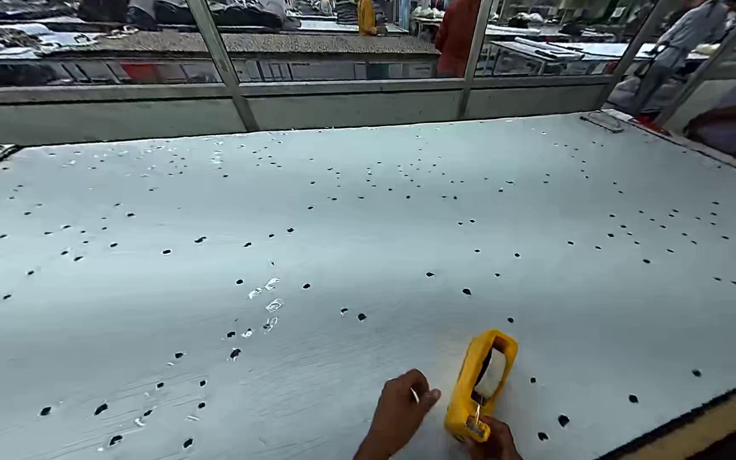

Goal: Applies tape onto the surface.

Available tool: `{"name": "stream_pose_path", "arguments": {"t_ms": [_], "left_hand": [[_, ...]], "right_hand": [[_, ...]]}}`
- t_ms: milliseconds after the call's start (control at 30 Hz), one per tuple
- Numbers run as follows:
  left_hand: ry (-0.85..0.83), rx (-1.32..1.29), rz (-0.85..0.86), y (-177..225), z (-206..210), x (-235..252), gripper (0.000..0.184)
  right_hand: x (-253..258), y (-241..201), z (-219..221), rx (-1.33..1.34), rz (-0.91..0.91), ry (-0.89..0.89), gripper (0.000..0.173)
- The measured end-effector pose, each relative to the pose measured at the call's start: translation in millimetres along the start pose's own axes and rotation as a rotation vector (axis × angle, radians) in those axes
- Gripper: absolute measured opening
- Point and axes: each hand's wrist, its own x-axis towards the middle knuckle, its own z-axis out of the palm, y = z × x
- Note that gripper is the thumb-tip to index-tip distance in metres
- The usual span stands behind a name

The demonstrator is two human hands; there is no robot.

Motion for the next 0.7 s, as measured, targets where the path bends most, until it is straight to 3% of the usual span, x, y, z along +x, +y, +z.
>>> {"name": "stream_pose_path", "arguments": {"t_ms": [133,233,433,567,700], "left_hand": [[-0.085,-0.175,0.049,20.2,50.5,-21.4,0.045],[-0.046,-0.189,0.010,27.9,68.8,-16.1,0.037],[0.067,-0.172,-0.038,70.5,47.1,-43.1,0.027],[0.039,-0.125,-0.122,46.1,57.9,-64.6,0.029],[0.035,-0.465,-0.252,28.5,74.6,-64.1,0.022]], "right_hand": [[2.9,-11.2,-0.9,-0.033,-0.017,-0.006,0.043],[4.3,-10.1,-2.8,-0.041,-0.038,-0.001,0.040],[5.8,-10.6,-4.6,-0.323,-0.035,0.059,0.042],[7.0,-9.3,-4.3,-0.286,-0.015,0.043,0.043],[8.1,-9.4,-4.2,-0.233,-0.025,0.023,0.040]]}}
